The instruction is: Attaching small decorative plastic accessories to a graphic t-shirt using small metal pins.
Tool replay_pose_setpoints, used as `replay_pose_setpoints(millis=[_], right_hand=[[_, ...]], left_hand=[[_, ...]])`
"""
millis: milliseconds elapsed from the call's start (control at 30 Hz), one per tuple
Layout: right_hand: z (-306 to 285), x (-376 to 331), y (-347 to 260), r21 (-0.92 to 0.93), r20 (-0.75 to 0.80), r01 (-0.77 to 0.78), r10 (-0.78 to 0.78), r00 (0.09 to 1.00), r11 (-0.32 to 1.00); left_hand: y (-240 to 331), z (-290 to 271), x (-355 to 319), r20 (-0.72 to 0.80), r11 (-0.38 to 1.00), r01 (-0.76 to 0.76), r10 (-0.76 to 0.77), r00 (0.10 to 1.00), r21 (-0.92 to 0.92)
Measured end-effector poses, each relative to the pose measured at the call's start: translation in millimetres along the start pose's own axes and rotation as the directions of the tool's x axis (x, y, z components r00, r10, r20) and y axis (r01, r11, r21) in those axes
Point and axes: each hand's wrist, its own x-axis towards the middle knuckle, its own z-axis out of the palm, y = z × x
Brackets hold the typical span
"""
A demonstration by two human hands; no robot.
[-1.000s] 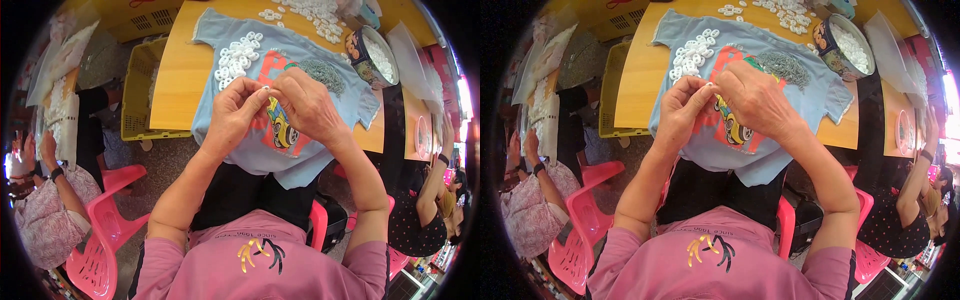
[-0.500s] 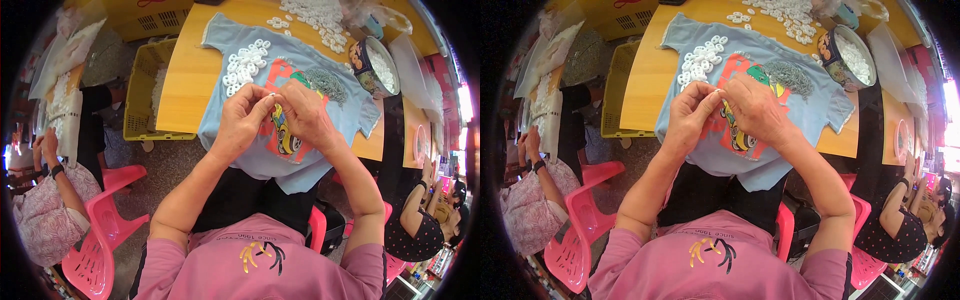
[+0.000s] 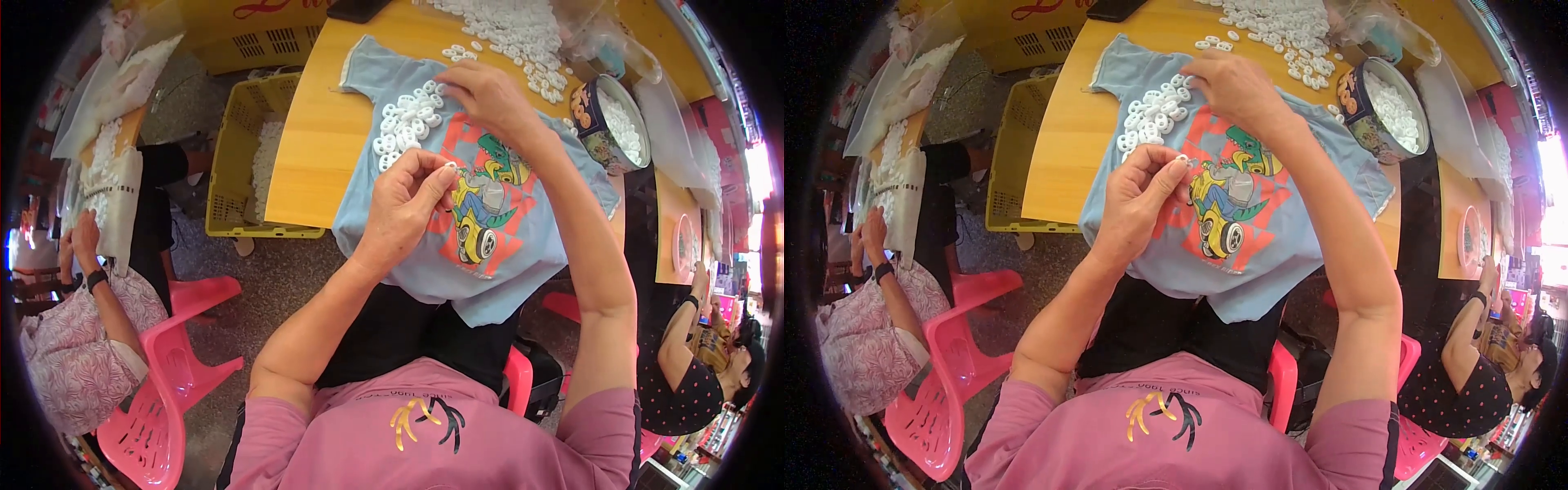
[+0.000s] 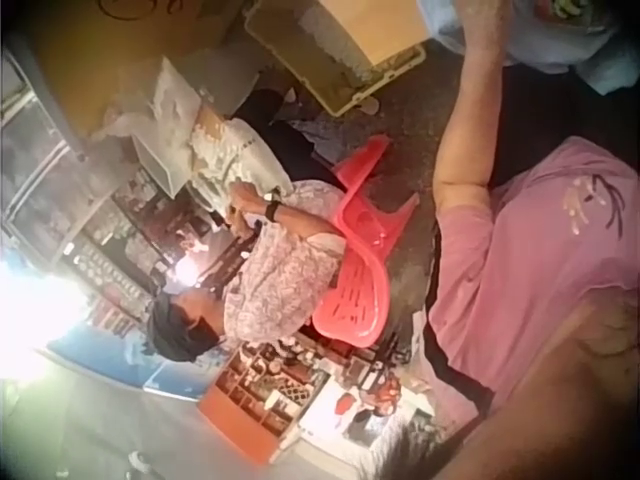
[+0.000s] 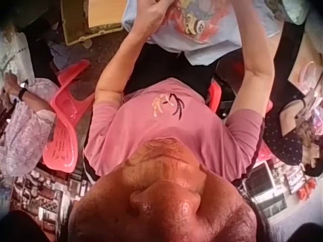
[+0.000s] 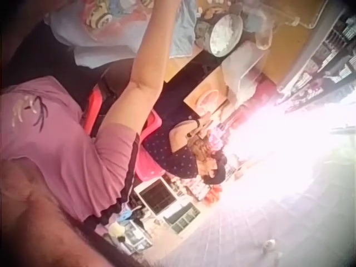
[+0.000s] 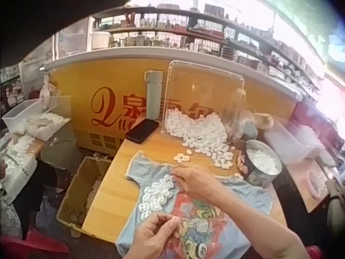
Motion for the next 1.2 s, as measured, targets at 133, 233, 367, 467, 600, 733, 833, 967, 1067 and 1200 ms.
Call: replay_pose_setpoints(millis=[133, 233, 367, 467, 600, 733, 833, 967, 1067, 1200], right_hand=[[4, 4, -1, -0.043, 0.052, -0.023, 0.026, 0.998, 0.999], [2, 6, 2, -0.083, 0.05, -0.012, 0.016, 0.999, 0.996], [1, -1, 4, -0.018, 0.05, -0.106, 0.107, 0.993, 0.994], [-8, -8, -15, 0.253, 0.049, -0.274, 0.271, 0.961, 0.928], [-27, -33, -35, 0.643, 0.239, -0.523, 0.502, 0.831, 0.56], [-40, -59, -63, 0.823, 0.355, -0.524, 0.521, 0.776, 0.22], [-39, -74, -75, 0.864, 0.384, -0.496, 0.528, 0.757, 0.083], [-38, -87, -85, 0.861, 0.407, -0.508, 0.547, 0.732, 0.04], [-38, -90, -87, 0.83, 0.398, -0.543, 0.549, 0.735, 0.125], [-41, -87, -93, 0.796, 0.344, -0.556, 0.578, 0.74, 0.239]], left_hand=[[2, -1, 0, 0.005, 1.0, 0.015, -0.015, 1.0, 0.001], [4, -1, 0, 0.011, 0.999, 0.039, -0.039, 0.999, 0.0], [3, 1, -1, 0.015, 1.0, 0.023, -0.023, 1.0, -0.002], [-2, -1, -1, 0.009, 1.0, -0.001, 0.001, 1.0, -0.016], [2, 0, -2, 0.009, 0.999, 0.0, 0.0, 1.0, 0.034], [1, -2, 0, 0.009, 0.995, 0.011, -0.01, 1.0, -0.101], [1, -2, 2, 0.012, 0.988, 0.009, -0.007, 1.0, -0.153], [0, 0, 3, -0.021, 0.98, -0.043, 0.04, 0.999, -0.193], [1, 4, 2, -0.048, 0.981, -0.102, 0.095, 0.994, -0.167], [0, 2, 1, -0.012, 0.977, -0.066, 0.065, 0.998, -0.204]])
